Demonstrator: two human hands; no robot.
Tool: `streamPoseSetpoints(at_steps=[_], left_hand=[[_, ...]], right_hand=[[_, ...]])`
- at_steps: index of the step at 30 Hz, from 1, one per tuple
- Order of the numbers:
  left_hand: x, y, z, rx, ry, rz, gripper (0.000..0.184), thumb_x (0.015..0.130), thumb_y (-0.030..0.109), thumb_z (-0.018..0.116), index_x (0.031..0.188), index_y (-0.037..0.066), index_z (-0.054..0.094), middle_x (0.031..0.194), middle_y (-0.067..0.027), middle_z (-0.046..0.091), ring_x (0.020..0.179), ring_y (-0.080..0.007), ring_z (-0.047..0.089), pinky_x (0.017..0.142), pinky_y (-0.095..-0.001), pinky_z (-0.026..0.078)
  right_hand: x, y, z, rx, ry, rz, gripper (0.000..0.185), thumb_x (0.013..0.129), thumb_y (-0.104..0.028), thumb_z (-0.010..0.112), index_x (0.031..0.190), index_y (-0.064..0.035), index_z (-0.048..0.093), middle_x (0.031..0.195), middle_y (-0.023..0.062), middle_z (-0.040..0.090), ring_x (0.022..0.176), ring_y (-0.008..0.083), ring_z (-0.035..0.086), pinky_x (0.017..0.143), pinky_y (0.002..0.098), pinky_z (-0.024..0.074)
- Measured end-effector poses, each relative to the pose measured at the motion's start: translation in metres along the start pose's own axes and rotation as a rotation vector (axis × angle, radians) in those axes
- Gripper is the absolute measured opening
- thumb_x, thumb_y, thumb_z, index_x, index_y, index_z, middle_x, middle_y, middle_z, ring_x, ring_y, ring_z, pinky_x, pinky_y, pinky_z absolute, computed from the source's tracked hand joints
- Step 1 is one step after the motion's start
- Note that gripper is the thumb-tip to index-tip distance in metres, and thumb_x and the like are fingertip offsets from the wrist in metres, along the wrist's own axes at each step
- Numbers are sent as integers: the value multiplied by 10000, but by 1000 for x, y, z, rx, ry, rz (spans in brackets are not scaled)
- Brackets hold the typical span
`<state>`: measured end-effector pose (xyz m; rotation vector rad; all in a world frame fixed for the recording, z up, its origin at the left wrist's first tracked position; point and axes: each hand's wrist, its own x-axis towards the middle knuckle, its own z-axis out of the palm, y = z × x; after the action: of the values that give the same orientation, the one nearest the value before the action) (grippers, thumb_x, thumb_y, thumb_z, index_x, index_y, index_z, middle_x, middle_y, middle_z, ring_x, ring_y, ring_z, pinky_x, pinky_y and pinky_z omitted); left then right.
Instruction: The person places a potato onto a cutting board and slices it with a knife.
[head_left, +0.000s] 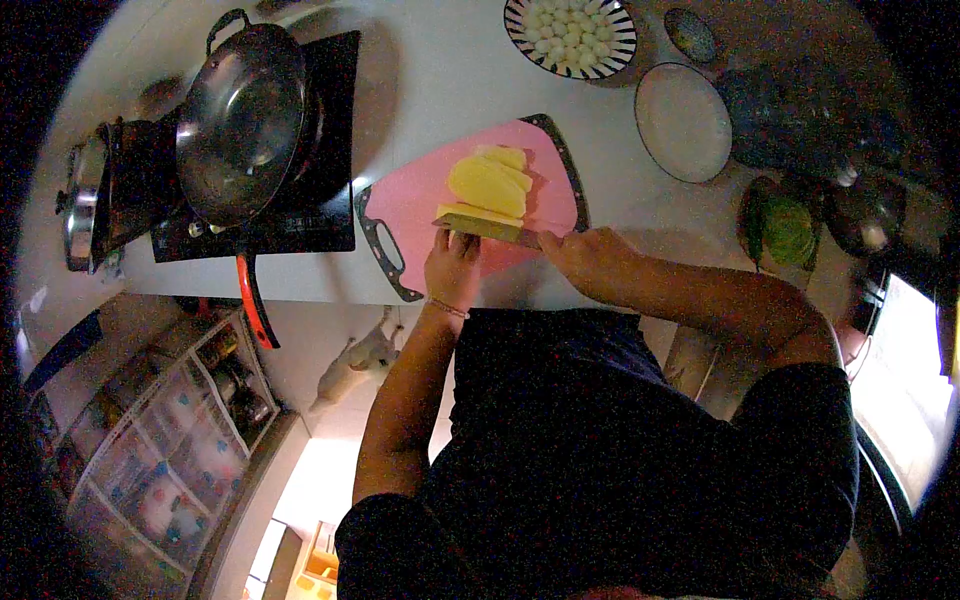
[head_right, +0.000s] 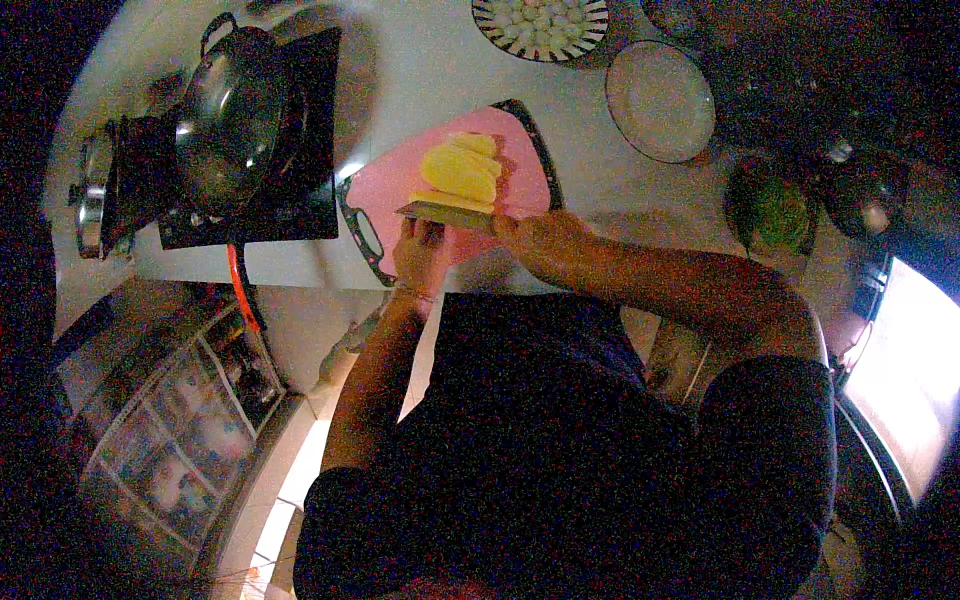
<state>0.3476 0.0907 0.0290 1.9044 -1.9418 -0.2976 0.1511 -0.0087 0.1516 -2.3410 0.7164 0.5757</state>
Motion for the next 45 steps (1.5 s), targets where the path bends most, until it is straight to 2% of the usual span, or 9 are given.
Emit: streamPoseSetpoints(at_steps=[6, 12, 15, 18, 22, 30, 39, 41, 45], left_hand=[[0, -5, 2, -25, 40, 34, 253, 743, 83, 585, 995, 95, 592, 1095, -47, 562, 1039, -319, 519, 587, -353, 547], [4, -3, -2, -46, 20, 19, 255, 737, 70, 600, 988, 110, 590, 1101, -51, 564, 1029, -326, 528, 567, -356, 547], [0, -8, 4, 32, 28, 96, 252, 737, 64, 602, 984, 112, 588, 1094, -58, 565, 1019, -324, 535, 565, -358, 549], [0, -8, 3, 79, 18, 100, 264, 745, 68, 599, 1005, 109, 592, 1098, -62, 565, 1014, -316, 538, 581, -354, 552], [3, -5, -3, 70, 5, 98, 284, 749, 77, 597, 1031, 101, 607, 1107, -59, 564, 1016, -309, 538, 599, -345, 554], [2, -5, 1, 115, 31, 129, 266, 757, 102, 593, 1021, 95, 623, 1079, -49, 562, 1015, -297, 534, 619, -335, 548], [1, -7, -2, 60, 39, 132, 298, 687, 86, 595, 985, 78, 614, 1046, -57, 553, 1025, -282, 525, 651, -330, 537], [3, -4, -6, 84, 43, 142, 293, 692, 88, 593, 984, 75, 611, 1029, -60, 557, 1015, -282, 532, 646, -329, 539], [4, -4, -9, 96, 47, 146, 278, 700, 98, 594, 976, 69, 608, 1024, -66, 557, 992, -284, 544, 643, -328, 542]], right_hand=[[6, 1, -4, -7, 96, -74, 358, 800, -74, 477, 1122, 62, 399, 660, 199, 594, 584, 358, 617, 496, 468, 499], [26, -3, -15, 119, -119, 39, 293, 853, -118, 427, 1084, 60, 396, 808, 219, 606, 717, 394, 614, 627, 504, 498], [40, 11, 18, 220, -35, 54, 251, 865, -116, 397, 1045, 59, 399, 852, 214, 600, 756, 397, 608, 653, 503, 491], [45, 13, 18, 179, 25, -43, 233, 875, -126, 377, 1021, 52, 408, 851, 212, 595, 751, 398, 607, 635, 499, 488], [49, 7, 5, 136, -120, 35, 272, 882, -137, 368, 1065, 59, 412, 826, 228, 587, 746, 409, 604, 626, 495, 488], [72, 15, 39, 3, -117, 61, 352, 869, -173, 413, 1143, 49, 402, 799, 240, 599, 744, 407, 614, 639, 499, 493], [99, 39, 54, 225, 1, 314, 351, 872, -233, 447, 1145, -12, 437, 810, 209, 621, 764, 379, 621, 649, 498, 488], [99, 39, 54, 401, -12, 317, 361, 876, -239, 448, 1151, -5, 435, 807, 201, 621, 764, 372, 621, 654, 482, 495], [59, 16, 24, 318, 39, 25, 382, 873, -199, 451, 1201, -7, 410, 833, 206, 613, 768, 357, 624, 661, 461, 508]])
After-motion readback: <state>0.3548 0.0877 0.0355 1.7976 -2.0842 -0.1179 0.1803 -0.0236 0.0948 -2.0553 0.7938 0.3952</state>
